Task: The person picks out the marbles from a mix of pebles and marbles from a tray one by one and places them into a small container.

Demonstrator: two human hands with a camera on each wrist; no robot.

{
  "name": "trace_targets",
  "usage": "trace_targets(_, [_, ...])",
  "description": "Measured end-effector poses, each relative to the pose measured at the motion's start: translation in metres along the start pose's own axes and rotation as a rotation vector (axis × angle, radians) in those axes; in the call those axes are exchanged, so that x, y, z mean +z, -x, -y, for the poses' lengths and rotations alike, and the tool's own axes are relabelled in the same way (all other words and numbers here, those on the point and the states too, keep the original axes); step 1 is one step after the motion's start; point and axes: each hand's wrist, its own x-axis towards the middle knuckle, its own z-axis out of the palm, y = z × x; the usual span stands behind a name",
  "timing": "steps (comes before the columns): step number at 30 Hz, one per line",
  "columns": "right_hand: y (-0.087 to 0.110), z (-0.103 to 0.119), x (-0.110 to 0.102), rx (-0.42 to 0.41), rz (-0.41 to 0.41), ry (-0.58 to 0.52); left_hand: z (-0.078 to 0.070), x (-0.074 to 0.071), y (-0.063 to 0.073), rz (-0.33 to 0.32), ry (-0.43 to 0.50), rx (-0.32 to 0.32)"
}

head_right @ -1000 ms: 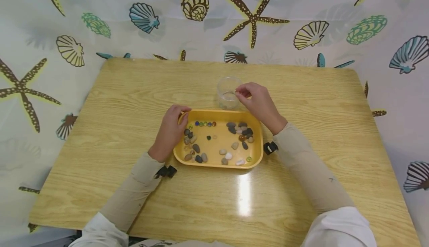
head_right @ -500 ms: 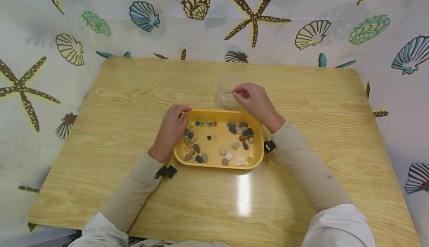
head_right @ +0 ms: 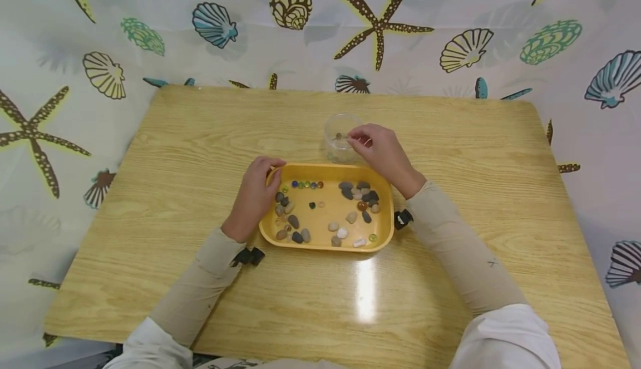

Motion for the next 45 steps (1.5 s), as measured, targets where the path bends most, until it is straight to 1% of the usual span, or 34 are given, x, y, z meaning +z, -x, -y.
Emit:
trace_targets(5, [0.003,0.001,-0.004,-0.005,-0.025,-0.004,0.000,0.001,0.000,-0.002,-0.002,0.002])
trace_targets(10, [0.008,0.002,-0.010,-0.035,-0.044,0.005,0.000,0.001,0.000,-0.006,-0.007,0.013])
trace_targets(14, [0.013,0.002,-0.013,-0.043,-0.055,0.004,-0.001,0.000,0.000,-0.006,-0.013,0.016])
trace_targets(20, [0.024,0.000,-0.017,-0.030,-0.055,-0.002,-0.001,0.000,0.000,-0.004,-0.010,0.009])
trace_targets(27, [0.042,-0.001,-0.018,0.016,-0.021,-0.006,-0.001,0.000,0.000,-0.004,-0.008,0.001])
trace_targets(33, [0.053,-0.002,-0.013,0.023,-0.027,-0.026,-0.002,-0.001,0.000,-0.003,-0.012,-0.002])
trace_targets(39, [0.060,-0.005,-0.001,0.039,0.002,-0.052,-0.002,-0.001,0.000,-0.001,-0.015,-0.010])
trace_targets(45, [0.065,-0.010,0.009,0.061,-0.016,-0.079,-0.001,0.000,0.000,-0.009,-0.008,0.008])
